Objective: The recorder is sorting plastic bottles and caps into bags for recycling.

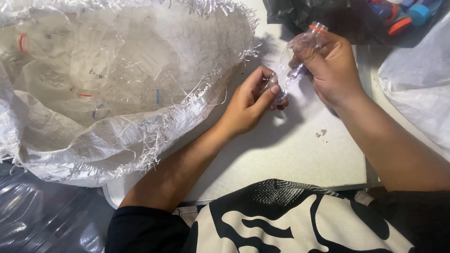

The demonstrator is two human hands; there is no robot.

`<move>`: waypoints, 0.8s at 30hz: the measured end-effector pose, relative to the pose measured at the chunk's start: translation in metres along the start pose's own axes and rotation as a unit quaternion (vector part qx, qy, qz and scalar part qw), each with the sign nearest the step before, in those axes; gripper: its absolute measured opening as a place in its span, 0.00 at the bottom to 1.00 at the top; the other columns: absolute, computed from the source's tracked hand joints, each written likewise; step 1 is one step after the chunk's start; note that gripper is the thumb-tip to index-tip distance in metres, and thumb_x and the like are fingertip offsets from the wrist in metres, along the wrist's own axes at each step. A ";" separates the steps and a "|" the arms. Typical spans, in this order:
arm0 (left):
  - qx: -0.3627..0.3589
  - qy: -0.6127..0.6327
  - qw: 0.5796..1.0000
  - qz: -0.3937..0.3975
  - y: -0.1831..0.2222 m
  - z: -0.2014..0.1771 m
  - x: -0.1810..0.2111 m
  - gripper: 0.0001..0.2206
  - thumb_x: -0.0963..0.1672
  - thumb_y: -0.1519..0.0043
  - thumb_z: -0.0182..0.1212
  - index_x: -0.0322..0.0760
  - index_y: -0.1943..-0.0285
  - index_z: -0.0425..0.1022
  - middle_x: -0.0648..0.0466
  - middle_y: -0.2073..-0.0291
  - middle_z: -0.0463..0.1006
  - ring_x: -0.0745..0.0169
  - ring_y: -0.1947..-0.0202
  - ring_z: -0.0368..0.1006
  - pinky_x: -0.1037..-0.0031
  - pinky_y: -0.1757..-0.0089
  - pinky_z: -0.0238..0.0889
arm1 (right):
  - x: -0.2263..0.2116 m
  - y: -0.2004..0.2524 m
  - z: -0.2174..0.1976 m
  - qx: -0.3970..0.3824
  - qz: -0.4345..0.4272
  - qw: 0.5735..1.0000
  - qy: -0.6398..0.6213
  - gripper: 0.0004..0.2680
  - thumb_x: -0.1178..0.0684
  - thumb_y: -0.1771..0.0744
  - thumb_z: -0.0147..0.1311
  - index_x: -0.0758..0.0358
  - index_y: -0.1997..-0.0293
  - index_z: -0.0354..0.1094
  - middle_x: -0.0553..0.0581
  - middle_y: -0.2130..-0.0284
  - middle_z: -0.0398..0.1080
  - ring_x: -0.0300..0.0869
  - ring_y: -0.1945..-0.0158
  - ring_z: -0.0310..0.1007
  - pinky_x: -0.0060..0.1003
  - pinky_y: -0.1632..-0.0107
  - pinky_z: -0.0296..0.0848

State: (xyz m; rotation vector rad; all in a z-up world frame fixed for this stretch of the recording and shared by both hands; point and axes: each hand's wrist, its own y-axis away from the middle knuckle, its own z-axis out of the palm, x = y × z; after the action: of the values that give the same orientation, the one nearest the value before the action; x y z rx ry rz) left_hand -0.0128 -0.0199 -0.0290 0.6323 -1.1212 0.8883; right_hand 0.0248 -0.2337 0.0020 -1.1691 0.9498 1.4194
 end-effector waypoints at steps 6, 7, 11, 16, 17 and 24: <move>0.075 0.074 0.991 0.079 -0.003 0.000 -0.004 0.10 0.46 0.25 0.51 0.35 0.43 0.64 0.51 0.54 0.80 0.70 0.55 0.73 0.78 0.56 0.67 | -0.018 0.010 0.012 -0.096 0.054 0.990 -0.085 0.13 0.51 0.30 0.61 0.61 0.40 0.67 0.52 0.59 0.74 0.35 0.57 0.75 0.28 0.53 0.74; 0.080 0.075 0.991 0.079 -0.002 0.000 -0.004 0.10 0.46 0.25 0.51 0.35 0.43 0.64 0.51 0.54 0.80 0.70 0.55 0.73 0.78 0.56 0.67 | -0.014 0.013 0.014 -0.100 0.057 0.990 -0.085 0.13 0.51 0.30 0.61 0.61 0.40 0.67 0.52 0.59 0.74 0.35 0.57 0.75 0.28 0.53 0.74; 0.139 -0.079 0.979 0.125 0.000 0.005 -0.003 0.12 0.46 0.23 0.51 0.32 0.38 0.65 0.52 0.52 0.73 0.68 0.52 0.69 0.76 0.49 0.65 | -0.018 0.024 0.029 -0.133 0.022 0.983 0.127 0.16 0.55 0.30 0.60 0.67 0.36 0.64 0.52 0.51 0.69 0.34 0.48 0.70 0.29 0.45 0.73; 0.167 -0.209 0.941 0.209 0.003 0.011 0.022 0.17 0.44 0.27 0.55 0.32 0.32 0.62 0.50 0.42 0.67 0.61 0.42 0.66 0.72 0.41 0.62 | -0.042 0.015 0.042 -0.120 -0.039 0.978 0.168 0.16 0.55 0.28 0.56 0.67 0.34 0.59 0.55 0.43 0.68 0.34 0.43 0.71 0.31 0.40 0.74; 0.149 -0.192 0.950 0.198 0.004 0.012 0.025 0.20 0.43 0.31 0.56 0.32 0.31 0.60 0.51 0.43 0.67 0.62 0.47 0.66 0.73 0.45 0.63 | -0.049 0.012 0.042 -0.105 -0.054 0.982 0.145 0.13 0.54 0.30 0.55 0.66 0.39 0.59 0.55 0.45 0.69 0.34 0.46 0.73 0.31 0.43 0.77; 0.031 -0.225 0.964 0.138 0.000 0.004 0.008 0.06 0.40 0.34 0.58 0.33 0.50 0.70 0.53 0.61 0.74 0.68 0.63 0.72 0.75 0.57 0.68 | -0.074 0.004 0.032 -0.153 -0.118 0.948 0.252 0.14 0.53 0.31 0.59 0.69 0.42 0.61 0.61 0.51 0.72 0.37 0.46 0.75 0.32 0.43 0.75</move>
State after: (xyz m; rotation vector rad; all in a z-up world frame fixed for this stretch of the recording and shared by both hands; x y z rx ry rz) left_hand -0.0136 -0.0209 -0.0202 0.7653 -1.6238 1.0502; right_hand 0.0156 -0.2198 0.0810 -1.8727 0.9084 1.1157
